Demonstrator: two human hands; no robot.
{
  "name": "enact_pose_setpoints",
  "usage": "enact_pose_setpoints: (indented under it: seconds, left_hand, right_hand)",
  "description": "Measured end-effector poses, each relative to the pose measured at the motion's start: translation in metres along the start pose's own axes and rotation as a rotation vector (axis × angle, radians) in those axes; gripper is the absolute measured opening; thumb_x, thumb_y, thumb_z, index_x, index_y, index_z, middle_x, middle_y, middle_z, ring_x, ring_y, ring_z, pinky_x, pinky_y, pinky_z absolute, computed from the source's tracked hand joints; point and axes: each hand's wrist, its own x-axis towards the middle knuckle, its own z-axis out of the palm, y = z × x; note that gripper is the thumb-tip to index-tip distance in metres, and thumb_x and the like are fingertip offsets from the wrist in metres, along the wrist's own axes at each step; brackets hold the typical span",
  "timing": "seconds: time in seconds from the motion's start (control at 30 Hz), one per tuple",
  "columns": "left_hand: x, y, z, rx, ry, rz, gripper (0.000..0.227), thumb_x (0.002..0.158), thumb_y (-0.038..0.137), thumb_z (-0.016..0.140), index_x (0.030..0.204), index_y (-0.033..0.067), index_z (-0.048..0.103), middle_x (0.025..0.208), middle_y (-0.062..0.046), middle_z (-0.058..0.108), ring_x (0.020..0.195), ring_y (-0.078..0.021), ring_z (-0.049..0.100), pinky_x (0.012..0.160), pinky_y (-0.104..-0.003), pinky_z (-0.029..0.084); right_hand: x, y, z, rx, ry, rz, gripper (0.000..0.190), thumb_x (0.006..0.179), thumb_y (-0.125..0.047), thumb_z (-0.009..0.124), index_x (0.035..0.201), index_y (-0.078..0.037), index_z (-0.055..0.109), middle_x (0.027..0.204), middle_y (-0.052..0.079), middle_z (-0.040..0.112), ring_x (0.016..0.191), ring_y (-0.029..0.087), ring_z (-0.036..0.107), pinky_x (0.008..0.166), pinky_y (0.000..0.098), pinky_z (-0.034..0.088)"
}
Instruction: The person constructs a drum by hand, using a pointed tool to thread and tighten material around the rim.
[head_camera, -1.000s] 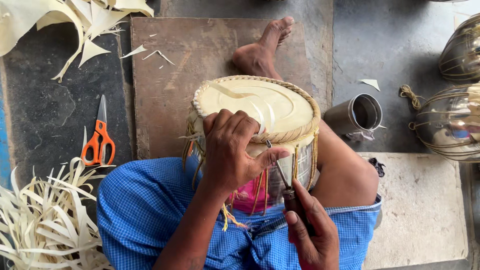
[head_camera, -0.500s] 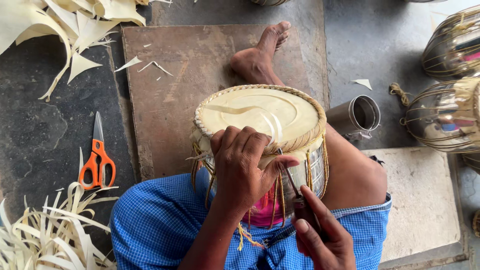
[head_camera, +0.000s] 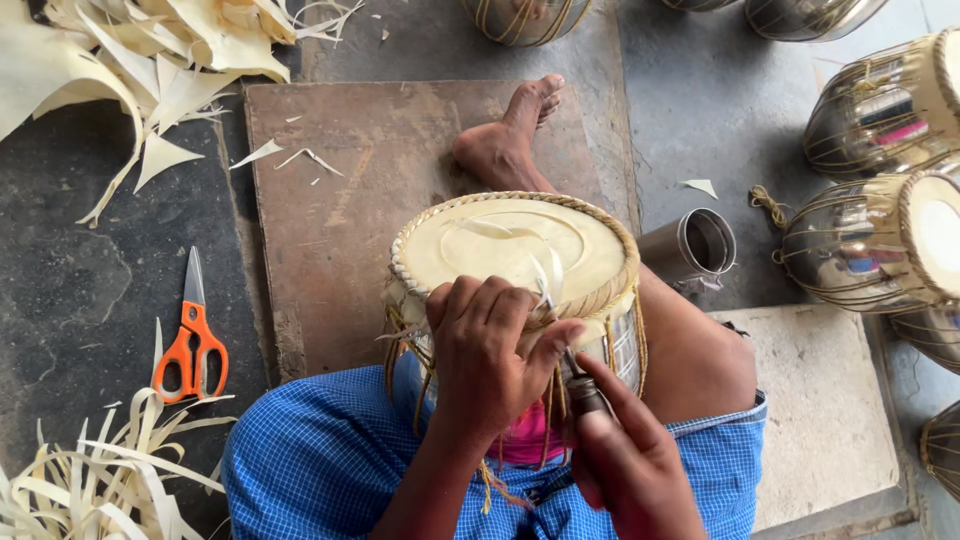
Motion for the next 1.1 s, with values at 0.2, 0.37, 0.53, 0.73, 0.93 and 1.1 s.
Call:
enact_pose_setpoints:
  seconds: [0.2, 0.37, 0.53, 0.73, 0.93, 1.1]
  left_hand:
    - [-0.005, 0.003, -0.002, -0.057, 0.042, -0.004, 0.028, 0.097, 0.037, 0.069, 0.092, 0.0092, 0.066, 0.090, -0.004, 0.067, 0.089, -0.0251, 0.060, 0.093, -0.042, 0.039]
    - [-0.019, 0.022, 0.003, -0.084, 0.059, 0.033, 0.017, 0.100, 0.027, 0.066, 0.101, 0.0099, 0.065, 0.093, -0.004, 0.066, 0.089, -0.0241, 0.060, 0.093, -0.041, 0.039]
    - [-0.040, 0.033, 0.008, -0.056, -0.003, 0.122, 0.013, 0.095, 0.023, 0.069, 0.106, 0.0159, 0.071, 0.083, 0.002, 0.063, 0.079, -0.0202, 0.057, 0.087, -0.040, 0.038]
    - [-0.085, 0.075, 0.010, 0.134, -0.071, 0.466, 0.022, 0.093, 0.022, 0.069, 0.114, 0.0170, 0.069, 0.096, 0.004, 0.064, 0.091, -0.0158, 0.061, 0.089, -0.039, 0.041]
    - [-0.087, 0.093, 0.022, 0.225, -0.195, 0.642, 0.023, 0.094, 0.020, 0.067, 0.116, 0.0140, 0.068, 0.103, 0.001, 0.065, 0.096, -0.0167, 0.063, 0.088, -0.037, 0.044]
    - [-0.087, 0.098, 0.021, 0.285, -0.264, 0.571, 0.024, 0.094, 0.021, 0.068, 0.117, 0.0129, 0.069, 0.103, 0.000, 0.063, 0.090, -0.0168, 0.061, 0.084, -0.036, 0.044]
  right_hand:
    - [-0.012, -0.014, -0.006, 0.451, -0.530, 0.111, 0.069, 0.106, -0.009, 0.058, 0.168, -0.015, 0.026, 0.108, 0.016, 0.058, 0.070, 0.015, 0.061, 0.059, 0.0251, 0.049]
    - [-0.017, 0.031, -0.032, -0.554, -0.169, -0.447, 0.070, 0.093, 0.012, 0.056, 0.157, 0.001, 0.031, 0.145, 0.021, 0.058, 0.134, 0.024, 0.059, 0.107, 0.0330, 0.044]
    - [-0.015, 0.074, -0.077, -0.567, -0.168, -0.650, 0.066, 0.094, 0.010, 0.062, 0.154, 0.002, 0.037, 0.141, 0.020, 0.065, 0.131, 0.025, 0.064, 0.108, 0.0320, 0.048]
    - [-0.039, 0.054, -0.125, -1.087, -0.041, -0.745, 0.053, 0.084, -0.013, 0.074, 0.133, 0.003, 0.062, 0.114, 0.016, 0.068, 0.100, 0.025, 0.064, 0.089, 0.0349, 0.050]
    - [-0.039, -0.009, -0.137, -0.152, -0.497, -0.314, 0.042, 0.102, -0.031, 0.052, 0.105, 0.003, 0.077, 0.087, 0.005, 0.074, 0.078, 0.014, 0.071, 0.071, 0.0262, 0.058]
    - [-0.045, -0.017, -0.120, -0.242, -0.268, 0.045, 0.023, 0.089, -0.020, 0.072, 0.099, 0.001, 0.076, 0.077, 0.004, 0.072, 0.067, 0.012, 0.066, 0.062, 0.0275, 0.056]
